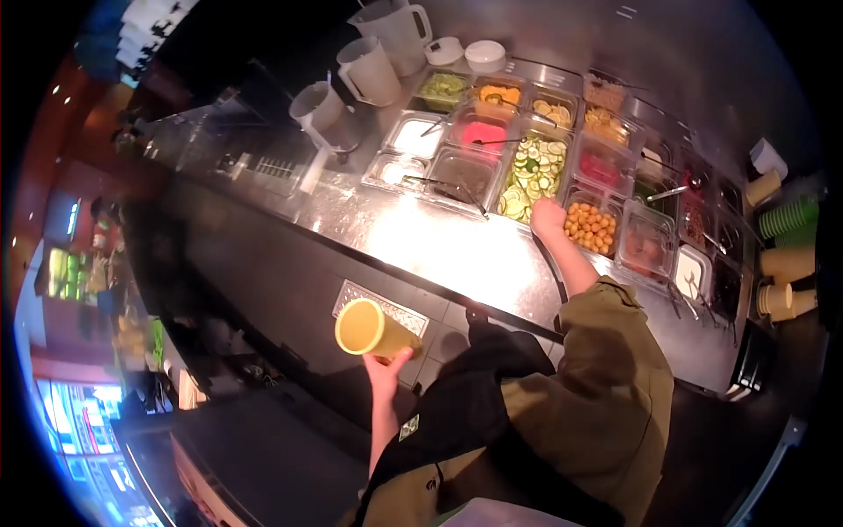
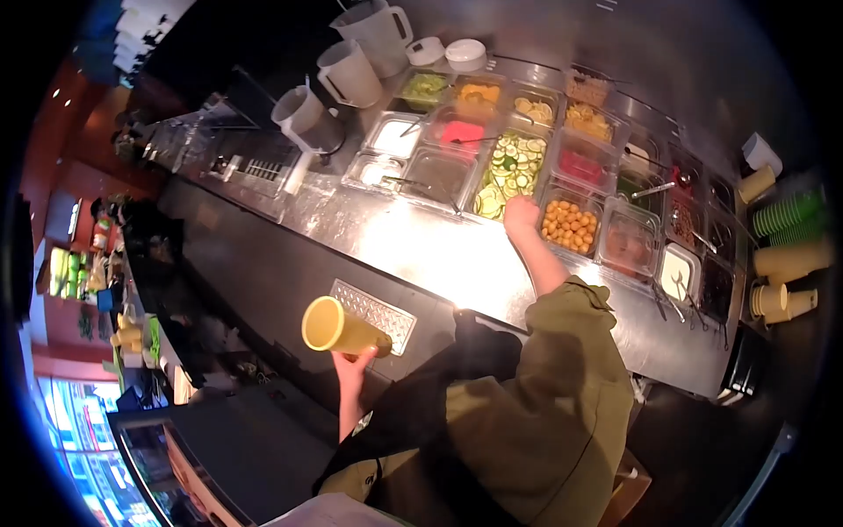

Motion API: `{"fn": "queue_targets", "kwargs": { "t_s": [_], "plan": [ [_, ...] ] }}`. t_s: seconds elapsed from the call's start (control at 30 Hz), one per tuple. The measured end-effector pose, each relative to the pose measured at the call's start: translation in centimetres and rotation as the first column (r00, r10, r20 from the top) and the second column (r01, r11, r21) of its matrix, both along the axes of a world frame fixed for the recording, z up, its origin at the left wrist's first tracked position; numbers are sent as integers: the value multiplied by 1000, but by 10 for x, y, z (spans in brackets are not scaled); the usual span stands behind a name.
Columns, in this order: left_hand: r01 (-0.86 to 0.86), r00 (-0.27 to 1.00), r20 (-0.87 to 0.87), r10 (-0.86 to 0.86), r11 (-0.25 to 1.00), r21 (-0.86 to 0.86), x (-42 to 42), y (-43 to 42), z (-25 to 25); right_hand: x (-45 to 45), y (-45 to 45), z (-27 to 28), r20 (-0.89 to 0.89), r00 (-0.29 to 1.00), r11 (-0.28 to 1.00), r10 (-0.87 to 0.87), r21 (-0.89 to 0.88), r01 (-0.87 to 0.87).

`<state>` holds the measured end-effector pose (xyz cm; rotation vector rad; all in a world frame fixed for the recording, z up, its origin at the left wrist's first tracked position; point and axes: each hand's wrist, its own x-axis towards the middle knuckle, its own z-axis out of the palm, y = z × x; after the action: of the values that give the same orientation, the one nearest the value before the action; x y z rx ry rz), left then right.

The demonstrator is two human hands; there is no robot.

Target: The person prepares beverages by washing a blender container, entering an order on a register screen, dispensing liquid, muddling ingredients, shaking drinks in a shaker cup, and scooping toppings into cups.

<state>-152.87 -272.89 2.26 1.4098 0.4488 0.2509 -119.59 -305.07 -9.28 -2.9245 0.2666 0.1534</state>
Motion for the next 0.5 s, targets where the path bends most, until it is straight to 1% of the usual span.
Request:
{"fn": "queue_targets", "kwargs": {
  "t_s": [0.03,0.07,0.1,0.13,0.2,0.23,0.27,0.33,0.37,0.4,0.47,0.5],
  "plan": [
    [-5,994,-107,14,996,90,12,17,2,-2,-1,1,-27,999,1000,-21,20,21],
    [-10,993,-118,18,998,66,25,29,3,-1,-5,8,-44,998,998,-44,39,45],
    [5,991,-130,2,998,56,38,38,4,-2,-11,23,-122,992,989,-39,140,56],
    [22,991,-136,-16,999,46,53,45,5,-4,-16,38,-83,996,986,-37,159,50],
    [113,988,-112,-109,993,22,90,51,10,-14,-28,67,-5,999,980,-42,197,42],
    [152,982,-111,-150,988,11,103,53,9,-22,-31,84,61,998,985,16,171,-26],
    [156,964,-224,-145,987,31,118,53,5,-29,-33,96,28,1000,987,11,160,-15],
    [214,971,-123,-207,976,50,149,42,3,-37,-35,111,-19,1000,989,-12,149,15],
    [329,942,-90,-324,943,51,165,40,2,-42,-39,108,-35,999,992,12,129,-7],
    [391,917,-84,-390,920,-7,176,33,9,-43,-43,102,-79,997,988,1,152,11],
    [538,840,-152,-521,837,102,192,29,7,-44,-46,95,-165,986,977,-11,207,45],
    [562,825,-156,-543,816,135,197,24,8,-45,-42,93,-128,992,987,-2,161,23]
  ]
}}
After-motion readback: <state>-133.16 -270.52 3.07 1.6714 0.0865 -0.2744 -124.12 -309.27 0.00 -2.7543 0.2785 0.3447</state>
